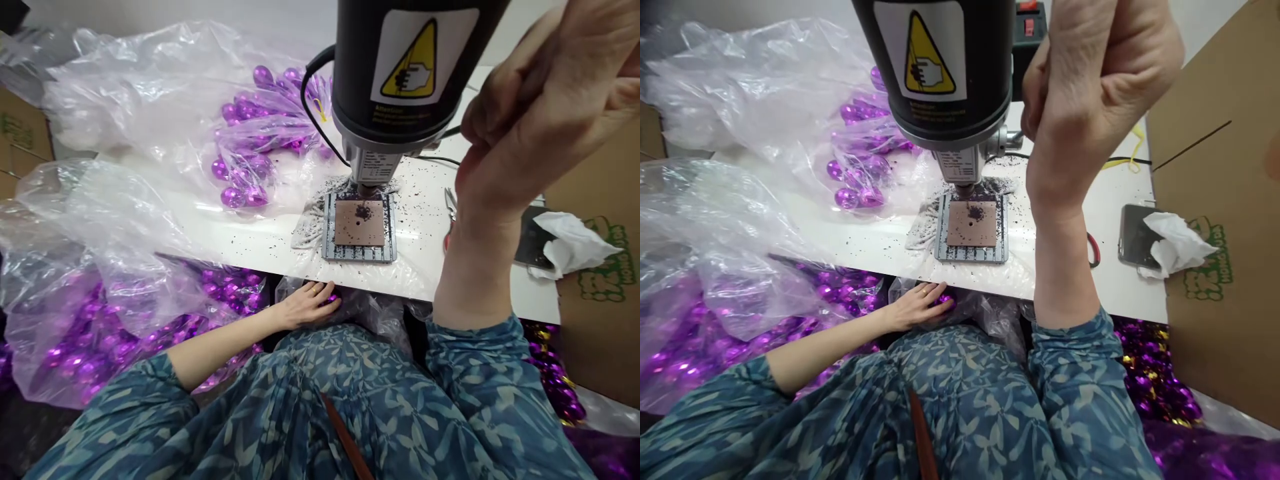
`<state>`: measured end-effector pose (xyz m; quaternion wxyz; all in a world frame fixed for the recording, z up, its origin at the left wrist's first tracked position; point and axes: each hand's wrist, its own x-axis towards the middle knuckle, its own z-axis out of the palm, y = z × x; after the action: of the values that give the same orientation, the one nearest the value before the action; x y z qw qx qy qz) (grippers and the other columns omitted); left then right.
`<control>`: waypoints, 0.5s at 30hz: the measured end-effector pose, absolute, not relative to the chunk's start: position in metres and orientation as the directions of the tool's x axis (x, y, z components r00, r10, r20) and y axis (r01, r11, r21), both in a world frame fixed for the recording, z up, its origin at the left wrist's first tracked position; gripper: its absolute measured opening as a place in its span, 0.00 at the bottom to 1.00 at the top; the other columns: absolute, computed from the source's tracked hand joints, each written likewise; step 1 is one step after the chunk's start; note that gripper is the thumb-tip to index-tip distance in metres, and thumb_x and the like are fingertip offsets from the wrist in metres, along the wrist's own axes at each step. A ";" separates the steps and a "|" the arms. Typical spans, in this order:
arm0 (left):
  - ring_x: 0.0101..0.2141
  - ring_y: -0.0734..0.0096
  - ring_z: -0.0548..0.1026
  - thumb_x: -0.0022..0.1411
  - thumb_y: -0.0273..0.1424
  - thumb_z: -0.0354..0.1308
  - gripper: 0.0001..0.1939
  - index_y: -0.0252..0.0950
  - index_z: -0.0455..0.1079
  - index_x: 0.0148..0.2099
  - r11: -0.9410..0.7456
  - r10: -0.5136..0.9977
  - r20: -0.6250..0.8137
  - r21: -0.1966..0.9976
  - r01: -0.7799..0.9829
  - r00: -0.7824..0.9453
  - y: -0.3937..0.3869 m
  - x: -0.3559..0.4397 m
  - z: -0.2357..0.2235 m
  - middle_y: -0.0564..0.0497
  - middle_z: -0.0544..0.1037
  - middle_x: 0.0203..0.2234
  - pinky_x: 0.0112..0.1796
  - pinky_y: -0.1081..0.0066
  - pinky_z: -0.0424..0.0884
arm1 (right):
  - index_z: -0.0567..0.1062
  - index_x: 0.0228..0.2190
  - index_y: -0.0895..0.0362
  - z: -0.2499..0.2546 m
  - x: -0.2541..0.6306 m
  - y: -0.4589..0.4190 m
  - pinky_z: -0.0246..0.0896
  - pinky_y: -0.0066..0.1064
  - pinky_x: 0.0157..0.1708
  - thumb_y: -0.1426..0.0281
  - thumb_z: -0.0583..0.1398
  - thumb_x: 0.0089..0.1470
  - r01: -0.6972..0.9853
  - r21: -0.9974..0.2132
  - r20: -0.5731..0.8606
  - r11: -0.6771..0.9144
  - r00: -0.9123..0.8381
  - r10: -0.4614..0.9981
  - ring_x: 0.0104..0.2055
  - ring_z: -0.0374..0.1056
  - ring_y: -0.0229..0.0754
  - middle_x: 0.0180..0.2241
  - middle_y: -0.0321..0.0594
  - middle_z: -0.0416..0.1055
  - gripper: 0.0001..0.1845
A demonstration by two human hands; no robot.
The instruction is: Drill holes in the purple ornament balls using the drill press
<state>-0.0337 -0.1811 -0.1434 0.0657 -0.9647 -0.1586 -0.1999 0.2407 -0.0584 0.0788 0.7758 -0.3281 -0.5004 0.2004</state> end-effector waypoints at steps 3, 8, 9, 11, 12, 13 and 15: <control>0.41 0.63 0.81 0.70 0.45 0.61 0.19 0.40 0.71 0.55 -0.954 0.234 0.616 -0.002 0.299 0.752 -0.155 -0.038 -0.130 0.41 0.82 0.46 0.39 0.66 0.79 | 0.72 0.25 0.56 0.086 0.236 -0.051 0.46 0.21 0.18 0.45 0.58 0.56 0.023 -0.591 0.728 0.806 0.445 0.521 0.18 0.60 0.24 0.16 0.28 0.58 0.27; 0.45 0.62 0.78 0.74 0.27 0.49 0.12 0.39 0.73 0.52 -0.611 0.683 0.710 0.424 0.669 0.174 -0.005 -0.043 -0.089 0.44 0.80 0.42 0.49 0.60 0.76 | 0.69 0.20 0.57 0.094 0.229 -0.049 0.36 0.27 0.20 0.59 0.64 0.57 0.054 -0.459 0.783 0.887 0.497 0.375 0.16 0.50 0.26 0.14 0.28 0.51 0.21; 0.47 0.60 0.77 0.73 0.27 0.50 0.11 0.38 0.74 0.49 -0.518 0.755 0.647 0.489 0.702 0.106 0.032 -0.043 -0.084 0.44 0.80 0.43 0.52 0.57 0.74 | 0.68 0.19 0.57 0.095 0.228 -0.050 0.36 0.27 0.21 0.62 0.64 0.58 0.053 -0.473 0.777 0.880 0.496 0.388 0.16 0.50 0.26 0.14 0.29 0.51 0.20; 0.51 0.53 0.76 0.67 0.26 0.58 0.06 0.38 0.75 0.44 -0.408 0.843 0.535 0.578 0.706 0.048 0.098 -0.041 -0.078 0.43 0.79 0.43 0.59 0.52 0.69 | 0.65 0.18 0.56 0.095 0.226 -0.050 0.36 0.28 0.20 0.62 0.64 0.57 0.056 -0.454 0.780 0.889 0.507 0.366 0.15 0.49 0.27 0.13 0.28 0.51 0.21; 0.52 0.50 0.75 0.63 0.26 0.62 0.07 0.37 0.76 0.44 -0.355 0.885 0.463 0.613 0.706 0.043 0.124 -0.038 -0.078 0.42 0.78 0.43 0.60 0.49 0.67 | 0.63 0.18 0.56 0.095 0.226 -0.050 0.36 0.28 0.20 0.60 0.64 0.55 0.062 -0.437 0.784 0.897 0.515 0.347 0.15 0.49 0.27 0.13 0.28 0.50 0.22; 0.52 0.47 0.75 0.59 0.25 0.65 0.09 0.36 0.76 0.43 -0.313 0.915 0.401 0.635 0.706 0.045 0.144 -0.033 -0.080 0.41 0.77 0.45 0.61 0.47 0.66 | 0.61 0.18 0.56 0.095 0.225 -0.050 0.36 0.29 0.19 0.58 0.65 0.53 0.069 -0.418 0.791 0.906 0.517 0.326 0.14 0.48 0.27 0.12 0.28 0.50 0.24; 0.53 0.43 0.75 0.55 0.24 0.67 0.12 0.35 0.76 0.43 -0.254 0.948 0.317 0.670 0.697 0.040 0.169 -0.022 -0.085 0.39 0.75 0.48 0.60 0.44 0.65 | 0.58 0.16 0.57 0.095 0.225 -0.049 0.35 0.28 0.18 0.56 0.65 0.50 0.084 -0.386 0.804 0.919 0.520 0.290 0.13 0.49 0.26 0.12 0.27 0.48 0.27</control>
<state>-0.0217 0.1689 -0.0848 -0.1697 -0.7007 -0.5869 -0.3685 0.2248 -0.0490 0.0947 0.8503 -0.1922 -0.4862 0.0607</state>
